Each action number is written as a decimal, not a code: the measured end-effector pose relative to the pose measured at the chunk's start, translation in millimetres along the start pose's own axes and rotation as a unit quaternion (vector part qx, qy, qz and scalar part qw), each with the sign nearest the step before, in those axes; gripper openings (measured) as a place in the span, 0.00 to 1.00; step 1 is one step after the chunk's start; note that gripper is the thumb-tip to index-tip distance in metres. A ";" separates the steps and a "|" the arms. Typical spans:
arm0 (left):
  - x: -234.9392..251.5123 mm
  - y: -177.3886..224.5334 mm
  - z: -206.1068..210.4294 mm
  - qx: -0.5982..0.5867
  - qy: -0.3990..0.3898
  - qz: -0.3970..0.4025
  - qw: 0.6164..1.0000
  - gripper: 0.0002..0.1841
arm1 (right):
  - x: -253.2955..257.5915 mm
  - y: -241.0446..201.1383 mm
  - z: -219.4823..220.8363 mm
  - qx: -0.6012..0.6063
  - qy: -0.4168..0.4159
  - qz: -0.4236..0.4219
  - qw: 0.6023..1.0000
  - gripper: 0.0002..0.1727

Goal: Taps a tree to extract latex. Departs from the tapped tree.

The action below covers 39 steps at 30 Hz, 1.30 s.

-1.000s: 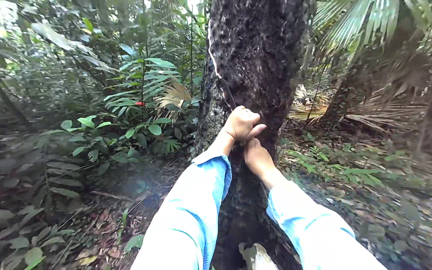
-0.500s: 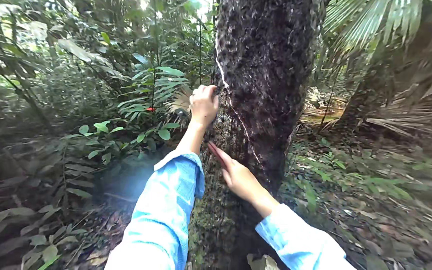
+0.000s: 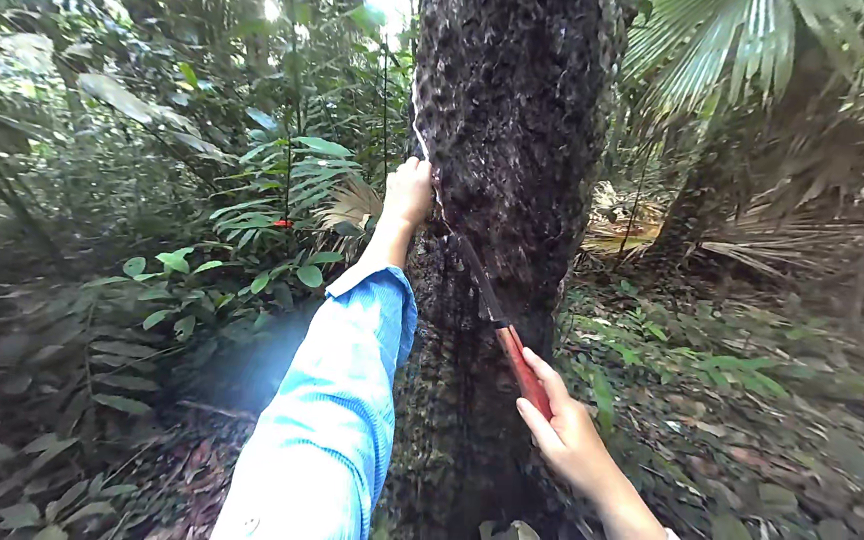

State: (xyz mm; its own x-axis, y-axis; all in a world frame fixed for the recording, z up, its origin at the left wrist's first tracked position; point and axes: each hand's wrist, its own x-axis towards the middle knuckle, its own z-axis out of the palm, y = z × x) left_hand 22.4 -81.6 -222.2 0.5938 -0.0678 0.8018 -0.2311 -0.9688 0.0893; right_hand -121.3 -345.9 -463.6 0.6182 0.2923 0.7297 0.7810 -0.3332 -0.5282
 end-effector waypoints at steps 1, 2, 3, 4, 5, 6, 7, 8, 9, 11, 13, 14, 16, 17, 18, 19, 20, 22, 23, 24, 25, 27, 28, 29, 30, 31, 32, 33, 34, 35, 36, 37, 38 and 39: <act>-2.5 -4.0 -2.3 -0.024 0.003 -0.030 0.999 0.15 | 4.3 -1.9 -1.2 0.008 0.009 0.001 1.000 0.35; -8.3 -10.8 -3.7 -0.047 0.008 -0.061 0.997 0.15 | 9.6 -4.6 -3.0 0.014 0.010 0.004 1.000 0.35; -16.8 -20.8 -3.9 -0.057 0.015 -0.094 0.994 0.16 | 16.2 -7.1 -5.1 0.018 0.009 0.007 1.000 0.35; -28.0 -33.9 -3.5 -0.053 0.016 -0.128 0.990 0.16 | 23.4 -9.1 -6.8 0.020 0.010 0.008 1.000 0.35; -42.5 -49.0 -2.6 -0.035 0.000 -0.164 0.986 0.17 | 30.8 -11.0 -8.5 0.020 0.009 0.008 1.000 0.35; -59.4 -64.5 -2.4 -0.002 -0.040 -0.206 0.978 0.18 | 38.1 -13.1 -10.3 0.016 0.005 0.010 1.000 0.35; -77.9 -78.7 -2.6 0.031 -0.098 -0.247 0.964 0.19 | 45.6 -14.7 -11.0 0.009 0.001 0.011 1.000 0.35; -96.1 -90.9 -2.0 0.065 -0.158 -0.288 0.942 0.20 | 53.1 -15.7 -10.8 -0.002 -0.003 0.014 1.000 0.34; -112.1 -98.5 -1.8 0.099 -0.212 -0.329 0.915 0.19 | 60.4 -16.3 -9.8 -0.018 -0.008 0.017 1.000 0.34; -134.7 -108.7 -1.2 0.142 -0.282 -0.380 0.869 0.18 | 72.5 -16.4 -6.3 -0.053 -0.013 0.013 0.998 0.34; -143.8 -115.0 -1.3 0.147 -0.328 -0.383 0.851 0.18 | 80.9 -15.6 -0.4 -0.072 -0.019 0.012 0.997 0.34; -143.9 -114.9 -2.0 0.142 -0.336 -0.371 0.854 0.17 | 83.3 -15.7 3.2 -0.081 -0.023 0.016 0.996 0.34; -140.8 -103.2 -7.3 0.093 -0.262 -0.323 0.905 0.19 | 85.2 -17.9 11.0 -0.114 -0.032 0.035 0.992 0.34; -138.1 -90.9 -9.0 0.058 -0.181 -0.275 0.942 0.22 | 85.6 -20.1 15.6 -0.142 -0.038 0.050 0.988 0.34; -135.0 -75.1 -7.6 0.034 -0.080 -0.198 0.976 0.21 | 86.0 -25.1 20.0 -0.174 -0.054 0.076 0.980 0.34; -131.0 -56.3 -3.8 0.003 0.019 -0.102 0.995 0.20 | 86.7 -32.7 24.1 -0.207 -0.078 0.110 0.969 0.34; -126.8 -34.4 0.4 -0.036 0.093 -0.003 0.995 0.17 | 87.8 -41.3 28.0 -0.235 -0.105 0.146 0.955 0.34; -122.6 10.6 6.6 -0.127 0.135 0.188 0.964 0.15 | 89.4 -61.2 33.0 -0.263 -0.135 0.199 0.934 0.34; -121.5 28.3 12.6 -0.162 0.122 0.267 0.942 0.18 | 91.0 -74.6 31.6 -0.268 -0.149 0.221 0.926 0.34; -121.0 42.7 20.7 -0.184 0.108 0.319 0.924 0.25 | 93.8 -89.8 27.1 -0.272 -0.169 0.242 0.916 0.33; -120.6 53.6 28.5 -0.201 0.110 0.345 0.910 0.32 | 96.8 -103.6 20.7 -0.274 -0.189 0.258 0.907 0.32; -116.2 67.7 37.7 -0.236 0.157 0.352 0.892 0.40 | 101.3 -121.5 4.4 -0.263 -0.217 0.267 0.902 0.31; -111.6 72.0 38.0 -0.244 0.172 0.347 0.889 0.39 | 103.6 -125.5 -3.7 -0.253 -0.222 0.261 0.905 0.32; -107.4 76.0 36.7 -0.250 0.179 0.340 0.889 0.38 | 106.2 -128.0 -11.6 -0.239 -0.229 0.258 0.908 0.32; -103.6 80.2 33.8 -0.256 0.176 0.333 0.890 0.36 | 108.4 -130.5 -20.1 -0.220 -0.235 0.257 0.911 0.32; -101.0 85.9 29.7 -0.260 0.164 0.326 0.894 0.35 | 108.8 -133.3 -30.0 -0.198 -0.241 0.261 0.913 0.31; -101.6 94.2 24.2 -0.264 0.147 0.319 0.898 0.33 | 104.6 -134.7 -41.5 -0.172 -0.244 0.263 0.917 0.30; -106.3 104.7 18.2 -0.268 0.128 0.312 0.903 0.32 | 95.8 -135.8 -54.4 -0.140 -0.246 0.266 0.921 0.30; -115.4 115.1 13.3 -0.265 0.112 0.309 0.907 0.31 | 82.8 -134.8 -65.6 -0.111 -0.244 0.265 0.926 0.29; -128.1 123.7 11.5 -0.262 0.106 0.309 0.908 0.31 | 67.5 -130.0 -72.6 -0.090 -0.234 0.252 0.935 0.28; -138.0 129.0 12.4 -0.261 0.118 0.313 0.906 0.31 | 55.4 -123.9 -75.8 -0.081 -0.221 0.231 0.944 0.30; -141.7 131.0 13.3 -0.260 0.137 0.318 0.901 0.31 | 48.9 -117.5 -74.7 -0.088 -0.200 0.203 0.955 0.30; -140.1 129.9 14.4 -0.256 0.157 0.325 0.897 0.31 | 47.0 -111.6 -69.6 -0.102 -0.174 0.170 0.965 0.31; -134.9 125.9 16.2 -0.253 0.172 0.335 0.891 0.32 | 49.0 -107.7 -61.8 -0.120 -0.149 0.140 0.972 0.31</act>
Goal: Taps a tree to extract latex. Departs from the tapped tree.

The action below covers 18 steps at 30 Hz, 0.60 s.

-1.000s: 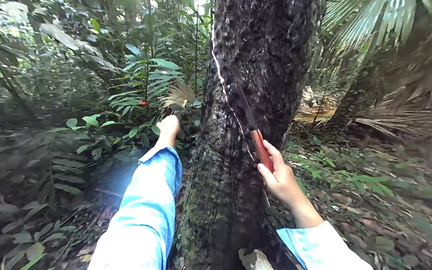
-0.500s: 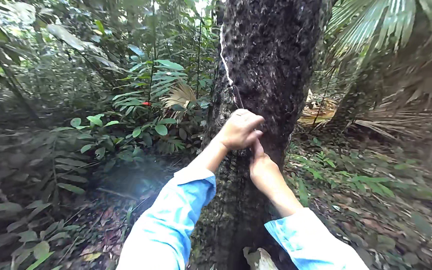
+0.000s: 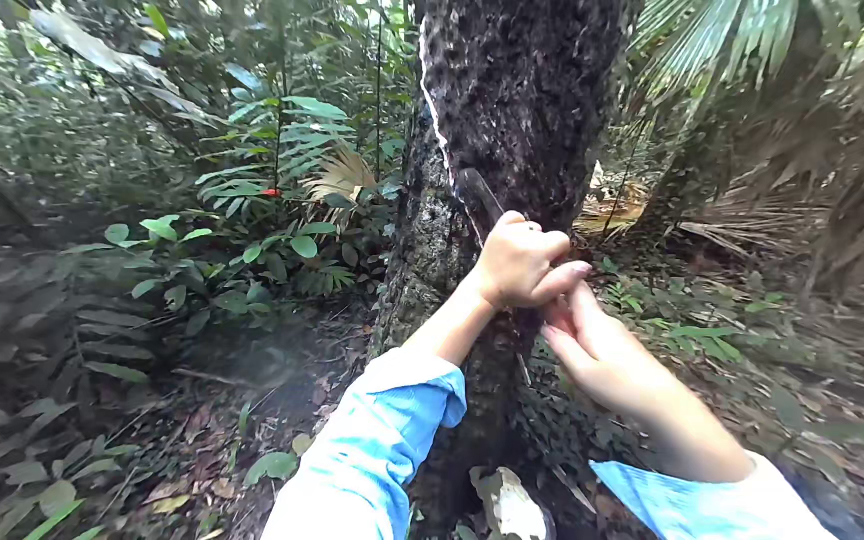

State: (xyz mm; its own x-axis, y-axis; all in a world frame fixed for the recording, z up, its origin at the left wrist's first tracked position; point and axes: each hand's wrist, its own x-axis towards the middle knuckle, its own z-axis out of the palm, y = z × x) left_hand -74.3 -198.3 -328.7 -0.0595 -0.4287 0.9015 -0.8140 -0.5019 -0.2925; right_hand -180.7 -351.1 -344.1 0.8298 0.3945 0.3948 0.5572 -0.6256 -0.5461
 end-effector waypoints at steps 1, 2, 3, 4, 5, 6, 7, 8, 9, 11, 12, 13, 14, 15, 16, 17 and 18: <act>1.3 -10.1 -1.3 0.006 -0.002 0.016 1.000 0.33 | 7.7 -1.1 7.5 -0.011 0.024 -0.016 1.000 0.31; 2.0 -21.7 -3.2 0.010 -0.012 0.030 0.999 0.34 | 17.2 -2.6 15.1 -0.020 0.038 -0.025 0.999 0.31; 0.9 -33.4 -4.9 0.010 -0.024 0.040 0.999 0.34 | 27.0 -4.7 22.4 -0.028 0.044 -0.023 0.998 0.30; -1.5 -44.4 -7.0 0.009 -0.039 0.044 0.998 0.34 | 36.5 -7.5 29.3 -0.037 0.042 -0.010 0.998 0.30; -4.5 -54.3 -9.1 0.007 -0.054 0.044 0.998 0.34 | 45.5 -10.1 36.2 -0.050 0.038 0.005 0.998 0.31; -7.9 -62.1 -11.0 0.009 -0.065 0.043 0.997 0.34 | 53.0 -13.0 42.4 -0.063 0.028 0.026 0.997 0.31; -11.9 -67.6 -11.9 0.008 -0.072 0.041 0.997 0.35 | 58.0 -16.7 47.2 -0.074 0.011 0.050 0.996 0.30; -16.1 -70.6 -12.0 0.007 -0.071 0.039 0.997 0.36 | 60.0 -21.4 50.0 -0.085 -0.008 0.071 0.994 0.30; -19.0 -71.0 -12.2 0.005 -0.064 0.039 0.997 0.37 | 59.4 -27.5 50.1 -0.092 -0.026 0.089 0.991 0.30; -19.5 -67.6 -13.3 -0.009 -0.042 0.039 0.998 0.37 | 54.6 -41.5 43.6 -0.095 -0.053 0.109 0.988 0.31; -17.8 -65.8 -14.9 -0.015 -0.038 0.036 0.999 0.38 | 53.0 -47.1 39.7 -0.094 -0.060 0.116 0.987 0.31; -15.9 -65.0 -15.8 -0.023 -0.033 0.034 0.999 0.37 | 52.6 -51.4 36.5 -0.095 -0.062 0.122 0.986 0.31; -13.2 -65.5 -16.2 -0.029 -0.025 0.034 0.999 0.37 | 52.9 -54.8 33.1 -0.100 -0.065 0.127 0.985 0.32; -11.4 -64.8 -16.3 -0.032 -0.019 0.030 0.999 0.36 | 52.4 -56.7 30.3 -0.103 -0.071 0.130 0.984 0.32; -11.1 -61.7 -16.2 -0.035 -0.015 0.023 0.999 0.36 | 50.1 -58.0 28.0 -0.102 -0.080 0.134 0.982 0.32; -10.7 -56.9 -16.3 -0.039 -0.012 0.016 0.999 0.36 | 46.7 -58.9 24.9 -0.098 -0.087 0.134 0.982 0.31; -9.3 -52.2 -17.0 -0.045 -0.011 0.010 0.999 0.35 | 42.9 -59.3 21.8 -0.090 -0.090 0.130 0.983 0.31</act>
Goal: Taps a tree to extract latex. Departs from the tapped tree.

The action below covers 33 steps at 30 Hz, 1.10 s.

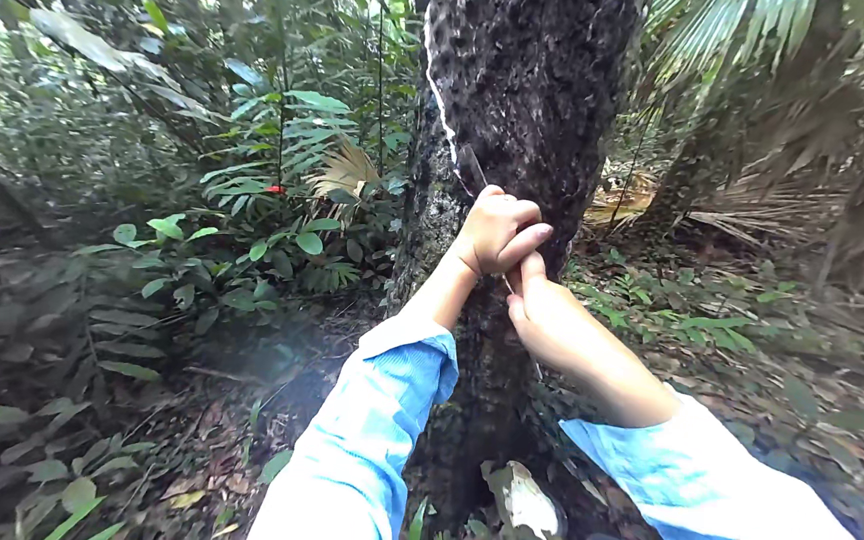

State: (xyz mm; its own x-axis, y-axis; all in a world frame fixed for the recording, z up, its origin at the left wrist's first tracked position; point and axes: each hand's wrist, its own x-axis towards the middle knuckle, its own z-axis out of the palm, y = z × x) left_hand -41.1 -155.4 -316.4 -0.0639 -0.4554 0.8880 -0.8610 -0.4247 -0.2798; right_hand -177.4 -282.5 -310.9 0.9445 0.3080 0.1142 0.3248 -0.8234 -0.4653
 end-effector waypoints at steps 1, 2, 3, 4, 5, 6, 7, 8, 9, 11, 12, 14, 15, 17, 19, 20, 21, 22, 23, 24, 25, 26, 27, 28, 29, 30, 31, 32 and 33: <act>1.1 4.3 -0.1 -0.005 0.000 -0.002 1.000 0.36 | -3.7 1.7 -1.4 0.004 -0.002 -0.006 1.000 0.30; 0.9 7.7 1.3 -0.006 0.002 0.000 1.000 0.36 | -6.7 4.2 -1.9 0.002 -0.005 -0.009 1.000 0.30; -0.7 10.1 4.2 -0.005 0.005 0.000 1.000 0.35 | -8.5 9.2 -0.3 0.002 -0.001 -0.015 1.000 0.30; -3.8 13.4 8.5 -0.002 0.008 -0.005 1.000 0.34 | -10.3 17.8 2.9 0.008 0.012 -0.029 0.999 0.29; -5.0 16.3 12.9 0.005 0.014 -0.011 1.000 0.33 | -11.5 29.2 5.1 0.018 0.041 -0.057 0.997 0.29; -3.0 19.1 17.1 0.016 0.025 -0.017 0.999 0.32 | -12.1 42.1 6.2 0.025 0.085 -0.096 0.991 0.27; -0.6 24.3 20.5 0.030 0.034 -0.027 0.999 0.32 | -13.3 55.2 6.2 0.026 0.127 -0.135 0.982 0.26; 3.2 32.0 23.5 0.047 0.043 -0.039 0.997 0.30 | -14.9 67.9 4.2 0.019 0.159 -0.168 0.973 0.25; 7.6 41.0 26.9 0.065 0.049 -0.051 0.995 0.28 | -17.3 79.8 -0.2 0.011 0.179 -0.191 0.965 0.25; 13.6 56.6 37.0 0.086 0.041 -0.074 0.993 0.27 | -20.4 103.4 -11.2 0.002 0.179 -0.205 0.962 0.26; 14.2 61.8 44.3 0.087 0.031 -0.089 0.992 0.27 | -21.1 113.7 -16.4 0.004 0.167 -0.203 0.965 0.25; 15.4 65.2 59.9 0.083 0.021 -0.110 0.990 0.26 | -19.7 128.2 -26.5 0.002 0.147 -0.196 0.970 0.25; 17.5 65.1 65.6 0.084 0.019 -0.116 0.989 0.26 | -17.5 133.1 -31.2 -0.002 0.145 -0.197 0.970 0.25; 24.5 63.8 72.2 0.092 0.012 -0.130 0.987 0.26 | -10.8 140.6 -42.8 -0.005 0.129 -0.196 0.972 0.25; 32.7 63.2 76.2 0.107 -0.005 -0.150 0.983 0.26 | -2.5 148.1 -57.0 0.001 0.103 -0.194 0.976 0.25; 37.1 62.9 78.3 0.113 -0.015 -0.165 0.980 0.26 | 1.4 151.3 -65.1 0.007 0.085 -0.190 0.978 0.25; 41.2 62.1 80.9 0.117 -0.020 -0.178 0.977 0.26 | 4.9 153.8 -73.1 0.011 0.068 -0.184 0.980 0.24; 44.7 61.2 84.0 0.120 -0.019 -0.190 0.974 0.26 | 8.6 156.4 -79.6 0.010 0.060 -0.185 0.981 0.22; 47.3 59.9 87.4 0.122 -0.013 -0.197 0.973 0.26 | 13.1 159.6 -84.7 0.006 0.058 -0.189 0.980 0.20; 48.7 57.8 90.8 0.126 -0.004 -0.200 0.972 0.26 | 17.6 162.9 -87.8 -0.001 0.063 -0.197 0.978 0.20; 49.3 55.2 94.0 0.133 0.006 -0.198 0.971 0.26 | 22.4 166.0 -89.4 -0.012 0.072 -0.210 0.975 0.21; 49.3 52.3 97.1 0.141 0.017 -0.193 0.971 0.26 | 26.8 169.2 -89.5 -0.026 0.084 -0.225 0.970 0.21; 48.5 50.2 99.8 0.146 0.022 -0.188 0.971 0.26 | 30.9 172.9 -88.0 -0.041 0.098 -0.244 0.964 0.20; 46.8 48.3 103.0 0.152 0.029 -0.180 0.971 0.27 | 34.5 177.1 -85.1 -0.055 0.113 -0.264 0.956 0.21; 44.4 46.6 106.1 0.159 0.036 -0.168 0.972 0.27 | 38.0 181.6 -80.6 -0.066 0.131 -0.288 0.946 0.22; 41.1 44.5 109.5 0.169 0.043 -0.155 0.972 0.28 | 42.6 186.7 -74.4 -0.075 0.151 -0.313 0.935 0.22; 36.6 41.7 113.0 0.181 0.051 -0.140 0.972 0.29 | 47.1 191.5 -67.2 -0.083 0.168 -0.331 0.925 0.21; 31.4 37.8 116.3 0.191 0.059 -0.124 0.972 0.29 | 51.9 195.3 -59.2 -0.087 0.183 -0.348 0.916 0.20; 26.5 33.3 118.4 0.203 0.070 -0.109 0.971 0.30 | 57.6 198.3 -50.1 -0.088 0.199 -0.361 0.907 0.19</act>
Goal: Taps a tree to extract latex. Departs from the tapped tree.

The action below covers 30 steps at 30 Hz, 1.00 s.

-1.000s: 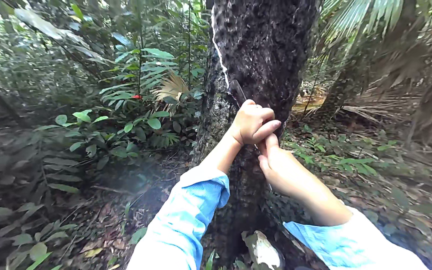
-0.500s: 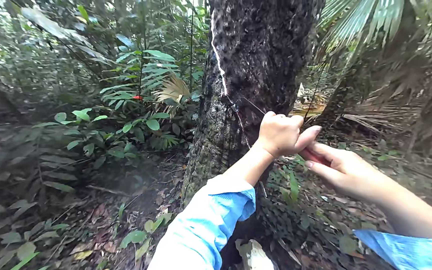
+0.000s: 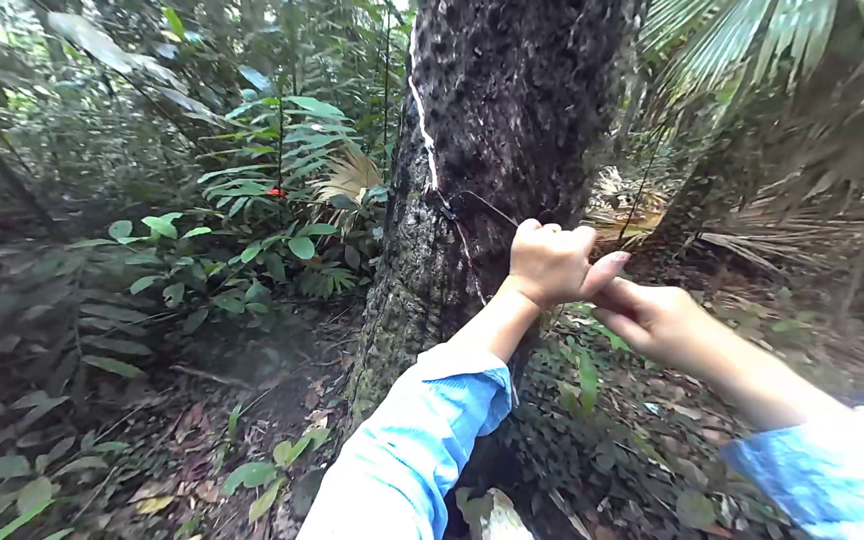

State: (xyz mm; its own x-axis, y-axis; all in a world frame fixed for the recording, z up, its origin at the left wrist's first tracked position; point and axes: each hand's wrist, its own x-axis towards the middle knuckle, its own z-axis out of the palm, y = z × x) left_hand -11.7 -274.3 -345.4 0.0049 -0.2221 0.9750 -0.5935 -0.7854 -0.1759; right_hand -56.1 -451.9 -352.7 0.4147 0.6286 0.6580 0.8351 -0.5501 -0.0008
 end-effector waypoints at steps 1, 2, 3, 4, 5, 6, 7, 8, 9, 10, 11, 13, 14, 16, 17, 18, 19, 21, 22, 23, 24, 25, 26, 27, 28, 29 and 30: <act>-4.9 -4.7 2.1 0.009 0.011 0.011 1.000 0.29 | -1.2 2.4 11.8 -0.001 0.014 -0.006 1.000 0.18; -10.2 -10.1 3.2 0.017 0.019 0.024 0.999 0.28 | -2.4 5.0 24.3 0.000 0.024 -0.005 1.000 0.18; -14.6 -15.1 4.0 0.023 0.019 0.038 0.999 0.27 | -3.8 6.9 35.2 -0.002 0.031 0.003 1.000 0.19; -18.6 -19.0 4.8 0.025 0.017 0.049 0.998 0.26 | -5.4 7.2 44.8 -0.004 0.037 0.013 0.999 0.19; -22.9 -21.7 5.3 0.023 0.015 0.055 0.998 0.25 | -6.5 5.1 53.8 -0.008 0.044 0.024 0.999 0.19; -27.3 -24.7 4.0 0.023 0.012 0.055 0.998 0.24 | -4.9 -0.1 62.9 -0.010 0.055 0.034 0.998 0.18; -31.2 -27.9 -1.1 0.026 0.013 0.048 0.998 0.21 | 1.5 -8.4 71.8 -0.007 0.067 0.043 0.997 0.17; -34.1 -30.8 -11.2 0.028 0.020 0.023 0.999 0.18 | 14.6 -20.0 79.7 0.005 0.079 0.055 0.995 0.16; -36.2 -34.4 -26.4 0.023 0.039 -0.014 0.999 0.16 | 33.8 -34.7 85.2 0.035 0.081 0.073 0.993 0.16; -37.8 -40.7 -43.0 0.024 0.074 -0.055 0.995 0.16 | 56.5 -49.2 88.1 0.076 0.085 0.084 0.990 0.19; -39.5 -49.8 -59.1 0.035 0.111 -0.098 0.988 0.18 | 78.5 -60.9 88.6 0.116 0.088 0.084 0.986 0.26; -41.0 -76.5 -82.8 0.070 0.156 -0.198 0.965 0.18 | 107.0 -73.5 81.6 0.173 0.089 0.073 0.978 0.33; -40.9 -89.3 -91.5 0.064 0.130 -0.255 0.956 0.20 | 110.8 -74.0 76.9 0.186 0.104 0.060 0.975 0.34; -34.1 -110.0 -102.5 0.027 0.007 -0.344 0.939 0.31 | 104.3 -68.0 67.6 0.194 0.133 0.050 0.971 0.34; -29.7 -118.6 -101.5 0.015 -0.040 -0.353 0.935 0.37 | 97.6 -63.8 64.2 0.199 0.140 0.061 0.968 0.34; -25.5 -124.2 -98.7 0.010 -0.080 -0.350 0.933 0.42 | 90.1 -59.8 63.8 0.209 0.150 0.077 0.963 0.34; -22.3 -127.2 -95.8 0.010 -0.108 -0.338 0.935 0.44 | 82.0 -57.2 64.8 0.222 0.159 0.099 0.957 0.34; -20.8 -125.7 -97.0 0.008 -0.135 -0.300 0.944 0.38 | 63.7 -55.9 67.8 0.252 0.170 0.145 0.942 0.34; -20.4 -126.7 -96.1 0.004 -0.126 -0.282 0.951 0.33 | 54.1 -55.6 70.7 0.264 0.182 0.155 0.934 0.35; -18.9 -131.4 -91.3 0.002 -0.107 -0.269 0.957 0.28 | 44.0 -55.6 73.3 0.274 0.193 0.160 0.929 0.35; -16.1 -139.4 -82.5 0.007 -0.078 -0.256 0.964 0.24 | 34.0 -55.5 76.0 0.279 0.203 0.159 0.925 0.34; -13.8 -144.0 -77.4 0.023 -0.066 -0.242 0.968 0.20 | 24.1 -56.5 78.5 0.279 0.210 0.161 0.923 0.34; -12.6 -145.4 -75.3 0.047 -0.064 -0.228 0.970 0.16 | 14.3 -58.5 80.7 0.278 0.212 0.166 0.922 0.34; -11.3 -145.6 -74.3 0.081 -0.063 -0.205 0.973 0.13 | 5.1 -61.2 82.3 0.277 0.213 0.173 0.921 0.34; -9.9 -145.9 -73.5 0.114 -0.062 -0.176 0.976 0.11 | -3.6 -64.1 83.2 0.271 0.215 0.179 0.921 0.34; -9.4 -146.4 -72.8 0.145 -0.061 -0.138 0.978 0.10 | -12.4 -67.1 83.6 0.264 0.214 0.186 0.922 0.33; -8.8 -147.2 -73.1 0.175 -0.065 -0.098 0.978 0.09 | -20.4 -69.9 83.5 0.258 0.212 0.192 0.923 0.33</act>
State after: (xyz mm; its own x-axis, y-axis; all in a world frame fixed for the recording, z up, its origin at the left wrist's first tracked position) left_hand 16.8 -114.5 -318.2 0.2066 -0.1022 0.9731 -0.2597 -0.9646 -0.0462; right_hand -92.8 -380.3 -428.9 0.6285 0.1092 0.7701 0.7622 -0.2838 -0.5819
